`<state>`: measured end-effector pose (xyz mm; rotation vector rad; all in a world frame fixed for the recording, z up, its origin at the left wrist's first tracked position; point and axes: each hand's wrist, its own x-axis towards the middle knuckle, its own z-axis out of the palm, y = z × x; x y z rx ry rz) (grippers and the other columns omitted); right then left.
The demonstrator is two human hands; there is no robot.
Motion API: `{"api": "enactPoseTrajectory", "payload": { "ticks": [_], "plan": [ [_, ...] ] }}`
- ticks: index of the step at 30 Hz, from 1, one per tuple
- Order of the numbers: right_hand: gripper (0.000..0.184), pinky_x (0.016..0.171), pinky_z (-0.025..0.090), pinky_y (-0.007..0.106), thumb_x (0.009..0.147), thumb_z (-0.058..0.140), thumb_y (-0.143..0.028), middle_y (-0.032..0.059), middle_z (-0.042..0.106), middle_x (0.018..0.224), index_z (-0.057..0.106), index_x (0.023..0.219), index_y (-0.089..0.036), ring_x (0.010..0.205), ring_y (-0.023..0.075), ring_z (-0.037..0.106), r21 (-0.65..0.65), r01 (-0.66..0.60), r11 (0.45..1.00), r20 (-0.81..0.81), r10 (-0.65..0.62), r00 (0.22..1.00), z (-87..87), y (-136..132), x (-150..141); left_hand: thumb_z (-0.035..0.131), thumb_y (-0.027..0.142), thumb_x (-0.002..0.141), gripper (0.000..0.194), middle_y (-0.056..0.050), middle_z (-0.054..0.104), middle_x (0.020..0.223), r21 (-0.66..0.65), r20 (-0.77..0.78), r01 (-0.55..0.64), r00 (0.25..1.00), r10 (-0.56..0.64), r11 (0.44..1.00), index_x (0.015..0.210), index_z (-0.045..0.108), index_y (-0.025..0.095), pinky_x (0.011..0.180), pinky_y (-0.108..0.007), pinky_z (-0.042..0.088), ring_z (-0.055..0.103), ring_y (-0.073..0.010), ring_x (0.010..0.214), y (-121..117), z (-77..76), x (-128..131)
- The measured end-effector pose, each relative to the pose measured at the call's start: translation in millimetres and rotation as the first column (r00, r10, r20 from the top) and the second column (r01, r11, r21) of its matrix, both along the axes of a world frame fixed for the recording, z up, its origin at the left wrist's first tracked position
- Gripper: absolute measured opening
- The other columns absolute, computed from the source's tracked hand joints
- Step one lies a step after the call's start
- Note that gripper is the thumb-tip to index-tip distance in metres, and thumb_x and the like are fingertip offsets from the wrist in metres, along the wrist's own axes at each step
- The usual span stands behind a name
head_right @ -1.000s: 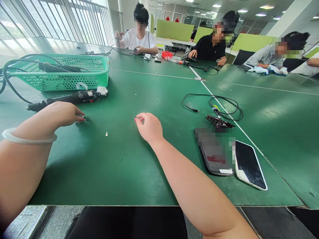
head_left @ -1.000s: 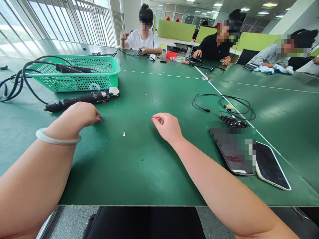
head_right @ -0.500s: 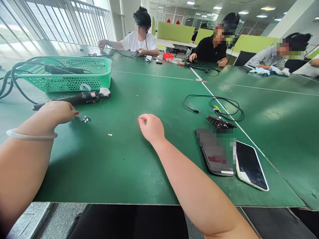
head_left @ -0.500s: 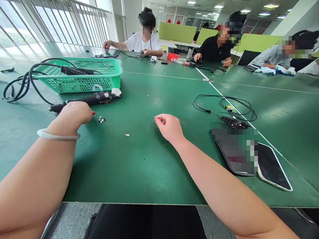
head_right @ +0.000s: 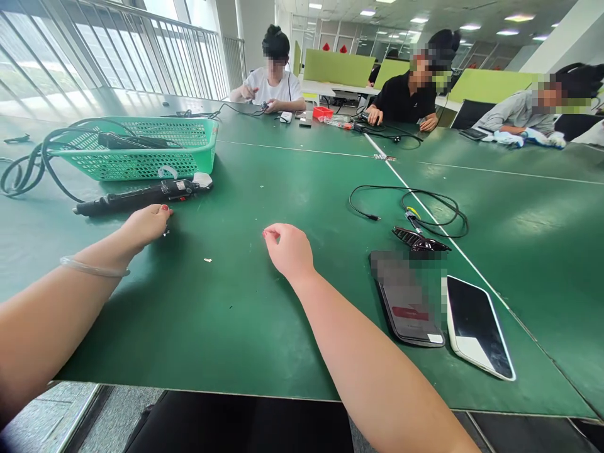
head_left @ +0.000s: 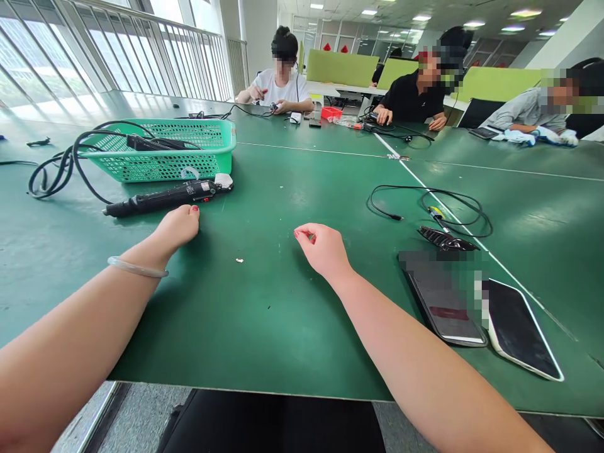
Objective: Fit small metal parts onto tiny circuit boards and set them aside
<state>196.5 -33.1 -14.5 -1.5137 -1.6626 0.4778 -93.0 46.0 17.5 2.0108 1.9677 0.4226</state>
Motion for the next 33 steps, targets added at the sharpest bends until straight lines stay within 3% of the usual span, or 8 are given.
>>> {"api": "enactPoseTrajectory", "payload": {
  "ticks": [7, 13, 16, 18, 20, 24, 28, 33],
  "plan": [
    [0.023, 0.057, 0.041, 0.025, 0.084, 0.048, -0.031, 0.0003, 0.068, 0.076, 0.069, 0.079, -0.023, 0.064, 0.0134, 0.057, -0.044, -0.015, 0.999, -0.004, 0.015, 1.000, 2.0, -0.6, -0.8, 0.024, 0.036, 0.094, 0.032, -0.011, 0.050, 0.137, 0.034, 0.089, 0.073, 0.993, -0.076, 0.997, 0.101, 0.050, 0.018, 0.098, -0.041, 0.038, 0.048, -0.0274, 0.122, -43.5, -16.9, 44.4],
    [0.022, 0.063, 0.043, 0.027, 0.084, 0.049, -0.030, 0.0003, 0.070, 0.080, 0.070, 0.081, -0.023, 0.069, 0.0143, 0.059, -0.003, -0.011, 1.000, 0.034, 0.011, 0.999, 1.0, 0.7, -0.1, 0.031, 0.025, 0.092, 0.021, -0.011, 0.050, 0.138, 0.035, 0.150, 0.410, 0.899, -0.411, 0.911, 0.095, 0.051, 0.017, 0.105, -0.039, 0.032, 0.044, -0.0245, 0.128, -70.3, -27.3, 119.1],
    [0.023, 0.065, 0.043, 0.028, 0.085, 0.048, -0.029, 0.0002, 0.071, 0.081, 0.070, 0.083, -0.024, 0.069, 0.0147, 0.059, 0.015, 0.006, 1.000, 0.054, -0.007, 0.999, 0.2, 2.1, 3.3, 0.032, 0.028, 0.092, 0.021, -0.014, 0.063, 0.116, -0.005, 0.403, 0.394, 0.842, -0.359, 0.919, 0.083, 0.048, 0.018, 0.094, -0.044, 0.041, 0.057, -0.0258, 0.109, -66.4, -26.6, 145.1],
    [0.023, 0.064, 0.043, 0.028, 0.085, 0.047, -0.028, 0.0007, 0.070, 0.079, 0.070, 0.084, -0.024, 0.069, 0.0150, 0.059, -0.008, 0.018, 1.000, 0.057, -0.017, 0.998, -0.8, 3.7, 6.7, 0.032, 0.029, 0.092, 0.022, -0.013, 0.065, 0.110, -0.035, 0.697, 0.290, 0.693, -0.184, 0.957, 0.077, 0.044, 0.019, 0.094, -0.041, 0.042, 0.059, -0.0225, 0.105, -60.4, -24.8, 148.3],
    [0.021, 0.066, 0.045, 0.029, 0.084, 0.049, -0.026, 0.0012, 0.070, 0.082, 0.071, 0.086, -0.023, 0.072, 0.0151, 0.060, -0.051, 0.008, 0.999, 0.077, -0.004, 0.997, -2.3, 5.6, 10.2, 0.036, 0.027, 0.092, 0.020, -0.012, 0.065, 0.111, -0.090, 0.910, 0.241, 0.413, -0.018, 0.966, 0.075, 0.042, 0.018, 0.096, -0.036, 0.041, 0.060, -0.0184, 0.105, -54.6, -22.7, 141.0],
    [0.019, 0.072, 0.047, 0.031, 0.080, 0.059, -0.025, 0.0027, 0.068, 0.094, 0.070, 0.094, -0.024, 0.081, 0.0160, 0.059, -0.120, -0.067, 0.990, 0.168, 0.087, 0.982, -5.5, 7.9, 12.8, 0.039, 0.033, 0.093, 0.024, -0.011, 0.066, 0.106, -0.162, 0.983, 0.281, 0.134, 0.129, 0.946, 0.076, 0.045, 0.017, 0.088, -0.034, 0.045, 0.063, -0.0162, 0.092, -46.7, -17.7, 118.9],
    [0.027, 0.084, 0.046, 0.036, 0.081, 0.062, -0.025, 0.0049, 0.065, 0.105, 0.068, 0.107, -0.026, 0.095, 0.0192, 0.054, -0.013, -0.177, 0.984, 0.274, 0.174, 0.946, -7.4, 8.5, 4.2, 0.039, 0.032, 0.094, 0.026, -0.005, 0.062, 0.092, -0.127, 0.984, 0.222, 0.153, 0.094, 0.967, 0.076, 0.049, 0.016, 0.063, -0.021, 0.043, 0.056, -0.0081, 0.070, -46.0, -13.0, 116.5],
    [0.012, 0.081, 0.044, 0.036, 0.081, 0.062, -0.021, 0.0044, 0.066, 0.094, 0.073, 0.084, -0.024, 0.087, 0.0195, 0.051, 0.049, -0.251, 0.967, 0.406, 0.210, 0.890, -9.8, 11.6, -12.3, 0.038, 0.035, 0.094, 0.027, 0.003, 0.042, 0.065, -0.142, 0.963, 0.311, 0.261, 0.060, 0.940, 0.083, 0.054, 0.016, 0.041, -0.017, 0.022, 0.031, -0.0038, 0.045, -54.9, -8.2, 123.3]
  ]
}}
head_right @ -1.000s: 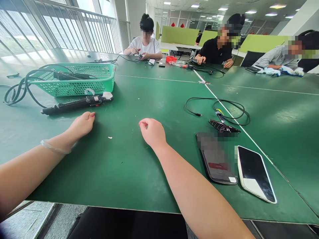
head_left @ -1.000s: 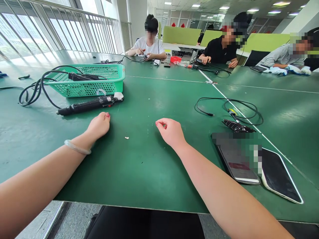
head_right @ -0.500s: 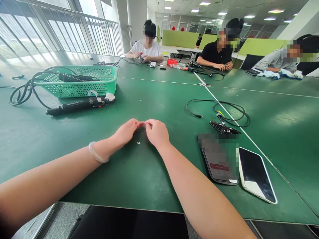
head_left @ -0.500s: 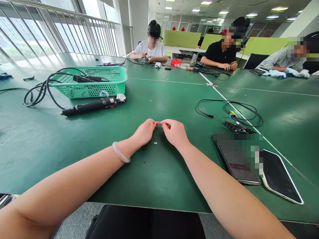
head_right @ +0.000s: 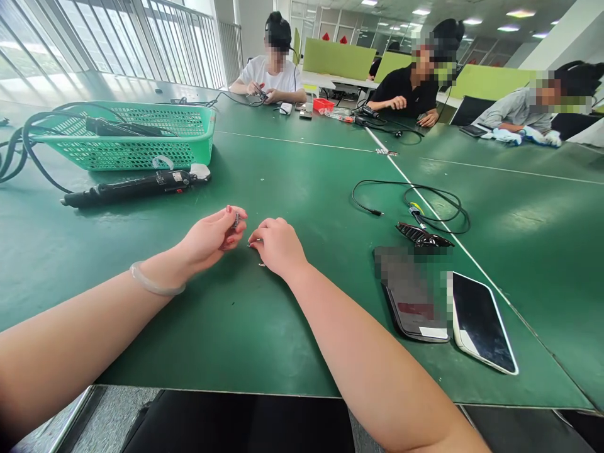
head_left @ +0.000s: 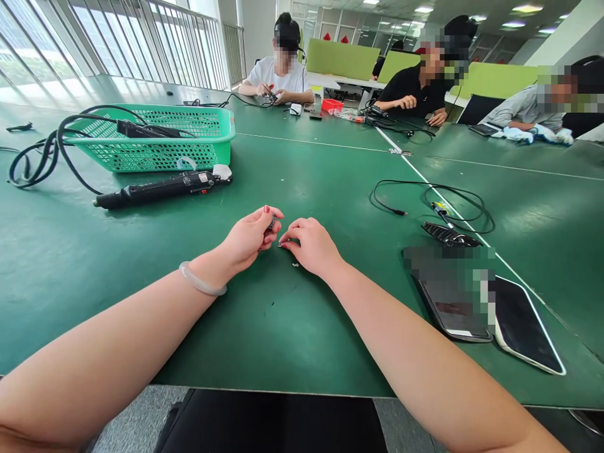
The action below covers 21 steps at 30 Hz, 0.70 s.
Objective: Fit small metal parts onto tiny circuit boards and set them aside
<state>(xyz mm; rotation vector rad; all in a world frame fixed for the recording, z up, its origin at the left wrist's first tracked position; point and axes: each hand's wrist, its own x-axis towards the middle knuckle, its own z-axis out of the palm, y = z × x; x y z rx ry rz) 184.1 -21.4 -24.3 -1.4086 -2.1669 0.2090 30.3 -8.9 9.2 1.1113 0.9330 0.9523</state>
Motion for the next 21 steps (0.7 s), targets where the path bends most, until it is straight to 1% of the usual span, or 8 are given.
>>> {"api": "enactPoseTrajectory", "payload": {
  "ticks": [3, 6, 9, 10, 12, 14, 17, 21],
  "plan": [
    [0.015, 0.079, 0.044, 0.033, 0.081, 0.060, -0.015, 0.0029, 0.068, 0.087, 0.072, 0.077, -0.022, 0.083, 0.0185, 0.052, -0.001, -0.022, 1.000, -0.009, 0.022, 1.000, 0.7, 0.3, -1.0, 0.037, 0.035, 0.094, 0.025, 0.005, 0.035, 0.059, -0.017, -0.018, 0.014, 1.000, -0.014, 1.000, 0.086, 0.052, 0.017, 0.041, -0.017, 0.021, 0.026, -0.0037, 0.042, -3.7, 2.0, -0.9],
    [0.019, 0.076, 0.044, 0.032, 0.083, 0.056, -0.013, 0.0013, 0.070, 0.083, 0.071, 0.077, -0.023, 0.083, 0.0177, 0.055, -0.059, -0.009, 0.998, -0.079, 0.004, 0.997, 3.2, -2.0, 5.5, 0.038, 0.035, 0.093, 0.024, 0.004, 0.036, 0.060, -0.078, -0.018, -0.004, 1.000, 0.002, 0.997, 0.084, 0.049, 0.016, 0.040, -0.017, 0.020, 0.028, -0.0037, 0.042, -3.3, 2.4, -2.4],
    [0.022, 0.078, 0.045, 0.031, 0.084, 0.053, -0.013, 0.0007, 0.071, 0.084, 0.071, 0.078, -0.024, 0.085, 0.0170, 0.059, -0.092, 0.015, 0.996, -0.147, -0.028, 0.989, 6.4, -5.1, 12.5, 0.042, 0.022, 0.090, 0.010, 0.002, 0.042, 0.067, -0.123, -0.045, 0.032, 0.998, -0.038, 0.992, 0.090, 0.050, 0.016, 0.042, -0.018, 0.025, 0.035, -0.0042, 0.045, -1.5, 1.5, -2.6],
    [0.021, 0.078, 0.045, 0.031, 0.084, 0.053, -0.014, 0.0006, 0.071, 0.084, 0.071, 0.078, -0.024, 0.085, 0.0168, 0.059, -0.093, 0.017, 0.996, -0.171, -0.032, 0.985, 7.4, -6.1, 13.8, 0.043, 0.017, 0.088, 0.009, 0.002, 0.044, 0.069, -0.124, -0.069, 0.048, 0.996, -0.057, 0.991, 0.093, 0.051, 0.016, 0.043, -0.019, 0.027, 0.036, -0.0043, 0.046, -1.1, 1.0, -2.5],
    [0.021, 0.077, 0.045, 0.030, 0.083, 0.052, -0.015, 0.0003, 0.071, 0.083, 0.070, 0.077, -0.023, 0.083, 0.0161, 0.060, -0.093, 0.025, 0.995, -0.229, -0.046, 0.972, 9.3, -7.7, 14.7, 0.043, 0.011, 0.086, 0.017, 0.001, 0.046, 0.072, -0.102, -0.133, 0.072, 0.988, -0.085, 0.992, 0.100, 0.051, 0.016, 0.043, -0.019, 0.027, 0.037, -0.0041, 0.046, -0.5, -0.5, -2.4],
    [0.022, 0.072, 0.045, 0.028, 0.084, 0.049, -0.016, -0.0002, 0.070, 0.079, 0.069, 0.076, -0.023, 0.076, 0.0149, 0.060, -0.105, 0.046, 0.993, -0.292, -0.075, 0.953, 11.0, -9.0, 14.0, 0.043, 0.010, 0.086, 0.022, 0.001, 0.048, 0.074, -0.062, -0.194, 0.095, 0.975, -0.106, 0.994, 0.105, 0.050, 0.018, 0.044, -0.019, 0.028, 0.038, -0.0040, 0.046, -0.3, -2.8, -2.8],
    [0.022, 0.065, 0.043, 0.027, 0.084, 0.047, -0.020, -0.0007, 0.067, 0.072, 0.067, 0.076, -0.022, 0.067, 0.0135, 0.058, -0.129, 0.077, 0.989, -0.350, -0.118, 0.929, 13.0, -10.5, 12.1, 0.043, 0.014, 0.088, 0.022, 0.001, 0.052, 0.075, 0.006, -0.255, 0.158, 0.955, -0.151, 0.987, 0.108, 0.049, 0.020, 0.045, -0.019, 0.030, 0.041, -0.0044, 0.047, 0.2, -6.9, -4.1],
    [0.016, 0.067, 0.044, 0.028, 0.083, 0.047, -0.021, -0.0006, 0.065, 0.073, 0.063, 0.080, -0.022, 0.068, 0.0132, 0.058, -0.153, 0.076, 0.985, -0.442, -0.137, 0.887, 13.1, -11.0, 10.7, 0.043, 0.020, 0.088, 0.020, 0.000, 0.060, 0.073, 0.140, -0.384, 0.250, 0.906, -0.180, 0.958, 0.107, 0.050, 0.021, 0.047, -0.020, 0.033, 0.046, -0.0062, 0.048, 2.0, -12.4, -5.4]
  ]
}}
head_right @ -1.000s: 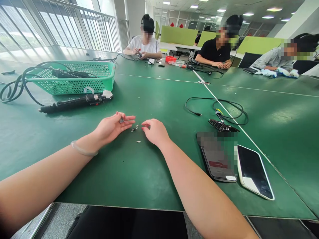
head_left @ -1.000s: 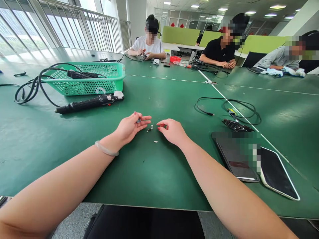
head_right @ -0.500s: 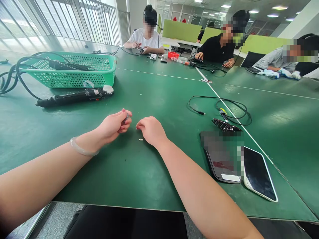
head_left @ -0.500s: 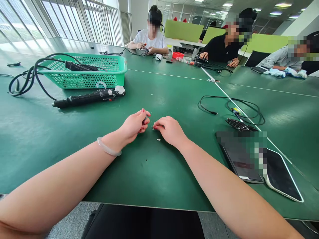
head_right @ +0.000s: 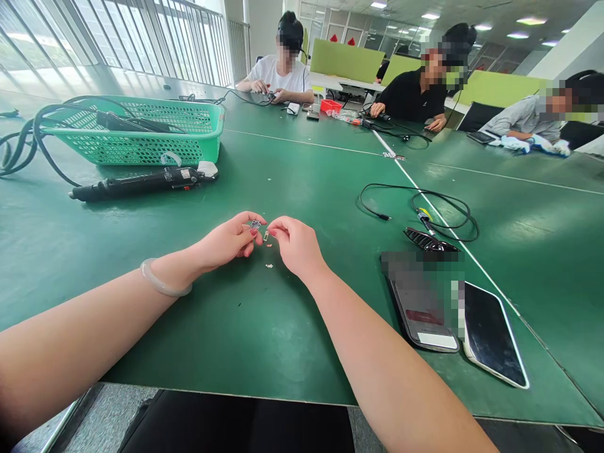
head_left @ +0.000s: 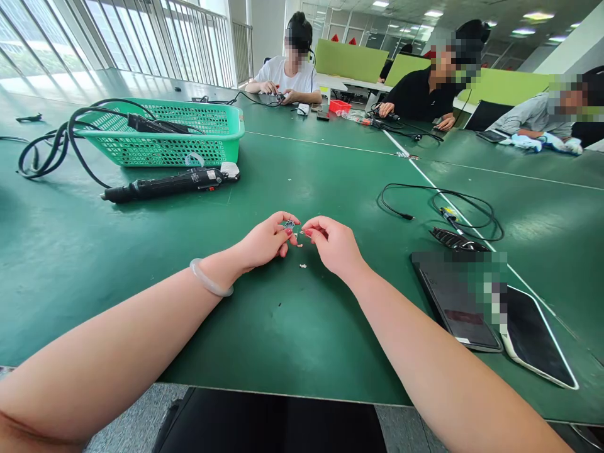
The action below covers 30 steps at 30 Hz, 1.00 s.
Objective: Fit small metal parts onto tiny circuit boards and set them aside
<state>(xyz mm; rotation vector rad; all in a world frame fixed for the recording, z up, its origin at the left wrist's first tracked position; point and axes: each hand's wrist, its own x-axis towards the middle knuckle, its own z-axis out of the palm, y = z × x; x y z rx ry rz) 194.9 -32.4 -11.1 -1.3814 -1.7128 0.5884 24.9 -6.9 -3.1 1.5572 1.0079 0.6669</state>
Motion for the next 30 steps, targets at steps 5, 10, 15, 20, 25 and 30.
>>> {"api": "enactPoseTrajectory", "payload": {
  "ticks": [5, 10, 15, 20, 25, 30],
  "plan": [
    [0.007, 0.066, 0.046, 0.028, 0.080, 0.052, -0.024, -0.0035, 0.060, 0.069, 0.053, 0.086, -0.022, 0.065, 0.0115, 0.057, -0.102, -0.066, 0.993, -0.270, 0.036, 0.962, -2.6, 2.3, -2.1, 0.048, 0.023, 0.085, 0.026, 0.002, 0.061, 0.058, 0.219, -0.122, 0.071, 0.992, -0.045, 0.973, 0.111, 0.049, 0.022, 0.055, -0.024, 0.039, 0.057, -0.0134, 0.059, 0.6, -3.1, -0.6],
    [0.011, 0.063, 0.046, 0.028, 0.080, 0.053, -0.027, -0.0057, 0.060, 0.065, 0.045, 0.085, -0.022, 0.059, 0.0101, 0.057, -0.155, -0.178, 0.972, -0.450, 0.091, 0.888, -4.8, 3.2, -6.7, 0.043, 0.023, 0.087, 0.026, 0.003, 0.061, 0.062, 0.353, -0.208, 0.150, 0.975, -0.078, 0.923, 0.113, 0.046, 0.022, 0.064, -0.027, 0.043, 0.058, -0.0134, 0.060, -5.0, 1.1, 1.0],
    [0.016, 0.060, 0.045, 0.026, 0.077, 0.059, -0.030, -0.0072, 0.058, 0.062, 0.046, 0.082, -0.022, 0.055, 0.0087, 0.055, -0.131, -0.173, 0.976, -0.516, 0.082, 0.852, -4.1, 1.9, -10.7, 0.038, 0.023, 0.089, 0.026, 0.002, 0.060, 0.069, 0.410, -0.256, 0.150, 0.966, -0.044, 0.900, 0.114, 0.044, 0.021, 0.060, -0.025, 0.042, 0.055, -0.0118, 0.057, -7.9, 3.2, 2.8],
    [0.017, 0.063, 0.048, 0.027, 0.073, 0.064, -0.032, -0.0030, 0.064, 0.066, 0.057, 0.082, -0.020, 0.060, 0.0105, 0.058, -0.187, -0.104, 0.977, -0.470, 0.004, 0.883, 1.7, -1.7, -12.2, 0.037, 0.022, 0.089, 0.025, 0.002, 0.059, 0.069, 0.435, -0.259, 0.094, 0.966, 0.024, 0.896, 0.113, 0.044, 0.020, 0.059, -0.025, 0.041, 0.053, -0.0117, 0.055, -7.3, 4.6, 3.3],
    [0.010, 0.065, 0.048, 0.028, 0.073, 0.064, -0.029, -0.0007, 0.066, 0.067, 0.065, 0.075, -0.019, 0.062, 0.0116, 0.059, -0.163, -0.057, 0.985, -0.391, -0.012, 0.920, 4.6, -4.3, -11.8, 0.039, 0.021, 0.089, 0.026, 0.002, 0.057, 0.065, 0.425, -0.262, 0.082, 0.964, 0.036, 0.902, 0.114, 0.044, 0.021, 0.060, -0.026, 0.041, 0.053, -0.0129, 0.055, -7.1, 6.3, 2.9],
    [0.013, 0.058, 0.045, 0.027, 0.073, 0.063, -0.033, -0.0016, 0.063, 0.061, 0.066, 0.072, -0.020, 0.056, 0.0116, 0.054, -0.177, -0.007, 0.984, -0.377, -0.062, 0.924, 1.9, -1.8, -9.8, 0.041, 0.018, 0.086, 0.027, 0.001, 0.063, 0.073, 0.400, -0.204, 0.098, 0.979, -0.016, 0.911, 0.113, 0.044, 0.022, 0.062, -0.026, 0.043, 0.053, -0.0116, 0.054, -6.3, 4.5, 2.4]
  ]
}}
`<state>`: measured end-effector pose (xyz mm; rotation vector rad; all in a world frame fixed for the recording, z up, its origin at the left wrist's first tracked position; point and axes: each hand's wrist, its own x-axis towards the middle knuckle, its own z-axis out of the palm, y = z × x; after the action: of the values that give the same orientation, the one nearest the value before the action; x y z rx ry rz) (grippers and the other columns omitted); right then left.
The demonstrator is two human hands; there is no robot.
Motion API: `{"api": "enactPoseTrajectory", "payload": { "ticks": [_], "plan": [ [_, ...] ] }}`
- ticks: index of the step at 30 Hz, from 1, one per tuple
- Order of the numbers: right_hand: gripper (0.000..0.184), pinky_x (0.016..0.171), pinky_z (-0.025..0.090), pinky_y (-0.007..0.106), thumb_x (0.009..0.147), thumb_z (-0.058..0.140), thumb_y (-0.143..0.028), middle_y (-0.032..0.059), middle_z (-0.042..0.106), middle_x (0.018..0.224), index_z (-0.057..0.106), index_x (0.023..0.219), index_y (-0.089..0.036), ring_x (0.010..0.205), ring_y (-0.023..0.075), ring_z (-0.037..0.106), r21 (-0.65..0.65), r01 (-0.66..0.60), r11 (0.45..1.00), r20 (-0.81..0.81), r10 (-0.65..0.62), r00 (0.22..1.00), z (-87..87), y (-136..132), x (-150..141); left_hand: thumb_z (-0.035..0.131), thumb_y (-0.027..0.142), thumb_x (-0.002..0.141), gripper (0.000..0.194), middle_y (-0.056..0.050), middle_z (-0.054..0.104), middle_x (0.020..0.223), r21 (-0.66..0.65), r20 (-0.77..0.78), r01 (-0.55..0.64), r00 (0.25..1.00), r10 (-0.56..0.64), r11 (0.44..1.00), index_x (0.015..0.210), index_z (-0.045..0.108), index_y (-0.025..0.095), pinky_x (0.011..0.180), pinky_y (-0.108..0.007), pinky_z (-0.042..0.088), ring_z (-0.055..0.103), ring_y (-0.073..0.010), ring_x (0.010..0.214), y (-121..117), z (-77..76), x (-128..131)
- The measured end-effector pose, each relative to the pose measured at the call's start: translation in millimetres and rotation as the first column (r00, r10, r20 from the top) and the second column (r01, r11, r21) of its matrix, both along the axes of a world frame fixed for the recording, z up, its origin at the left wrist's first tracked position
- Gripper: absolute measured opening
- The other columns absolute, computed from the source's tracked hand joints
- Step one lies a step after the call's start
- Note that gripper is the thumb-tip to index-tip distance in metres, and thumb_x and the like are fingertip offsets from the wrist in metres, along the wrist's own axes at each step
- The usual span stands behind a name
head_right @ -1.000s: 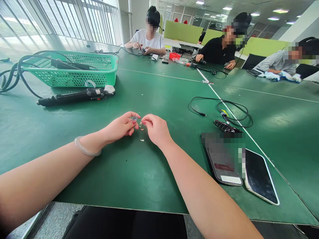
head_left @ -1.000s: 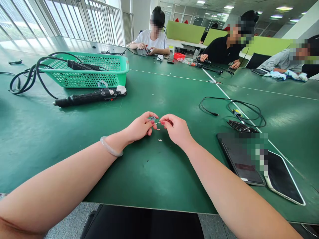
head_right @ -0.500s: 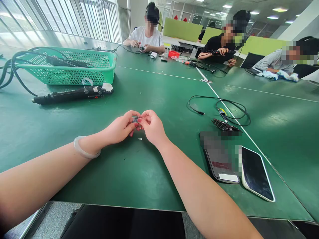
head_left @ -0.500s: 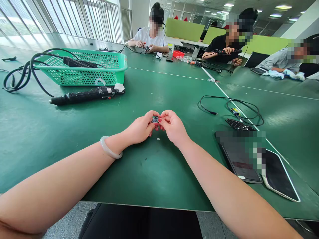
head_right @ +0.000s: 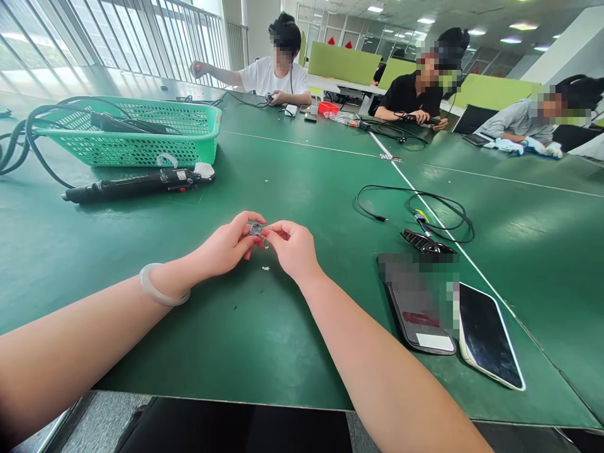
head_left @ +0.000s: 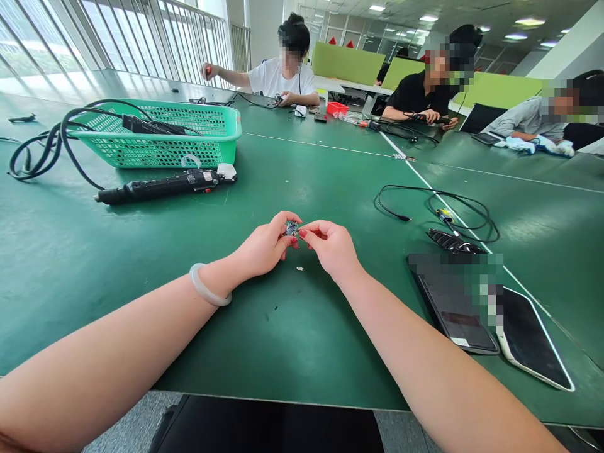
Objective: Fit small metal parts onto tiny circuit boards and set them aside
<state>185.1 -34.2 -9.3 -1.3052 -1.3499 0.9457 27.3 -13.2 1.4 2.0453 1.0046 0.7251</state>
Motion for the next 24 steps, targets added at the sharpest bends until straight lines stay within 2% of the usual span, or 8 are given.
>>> {"api": "enactPoseTrajectory", "payload": {
  "ticks": [4, 12, 17, 24],
  "plan": [
    [0.017, 0.055, 0.041, 0.026, 0.072, 0.063, -0.036, -0.0023, 0.061, 0.057, 0.066, 0.070, -0.019, 0.052, 0.0103, 0.049, -0.016, 0.017, 1.000, -0.013, -0.018, 1.000, -1.9, 1.3, 0.6, 0.039, 0.018, 0.086, 0.027, 0.001, 0.062, 0.072, 0.005, -0.039, 0.011, 0.999, -0.010, 1.000, 0.113, 0.042, 0.022, 0.064, -0.027, 0.044, 0.056, -0.0122, 0.056, -0.5, 0.0, 0.9],
    [0.017, 0.058, 0.041, 0.027, 0.074, 0.062, -0.035, -0.0030, 0.059, 0.058, 0.064, 0.066, -0.020, 0.056, 0.0114, 0.051, 0.017, 0.046, 0.999, 0.026, -0.047, 0.999, -2.8, -0.5, -1.1, 0.038, 0.018, 0.086, 0.028, 0.000, 0.064, 0.078, 0.035, -0.078, 0.015, 0.997, -0.012, 0.999, 0.114, 0.043, 0.023, 0.063, -0.027, 0.044, 0.055, -0.0118, 0.055, -0.9, 0.7, 1.4],
    [0.019, 0.055, 0.039, 0.026, 0.075, 0.061, -0.036, -0.0036, 0.056, 0.055, 0.062, 0.066, -0.020, 0.051, 0.0104, 0.047, -0.008, 0.047, 0.999, 0.010, -0.047, 0.999, -3.9, 0.5, -1.8, 0.039, 0.019, 0.087, 0.029, 0.001, 0.063, 0.077, 0.043, -0.071, 0.016, 0.997, -0.013, 0.999, 0.115, 0.044, 0.023, 0.061, -0.026, 0.042, 0.054, -0.0121, 0.055, -0.5, -1.7, 1.0],
    [0.021, 0.059, 0.039, 0.026, 0.081, 0.052, -0.029, -0.0025, 0.058, 0.059, 0.060, 0.063, -0.020, 0.055, 0.0114, 0.048, 0.139, 0.019, 0.990, 0.309, -0.061, 0.949, 2.6, -6.6, -4.3, 0.038, 0.021, 0.089, 0.027, 0.000, 0.061, 0.077, 0.065, -0.042, 0.006, 0.999, -0.004, 0.998, 0.114, 0.045, 0.022, 0.067, -0.027, 0.042, 0.056, -0.0131, 0.064, -1.2, -2.2, 0.7]
  ]
}}
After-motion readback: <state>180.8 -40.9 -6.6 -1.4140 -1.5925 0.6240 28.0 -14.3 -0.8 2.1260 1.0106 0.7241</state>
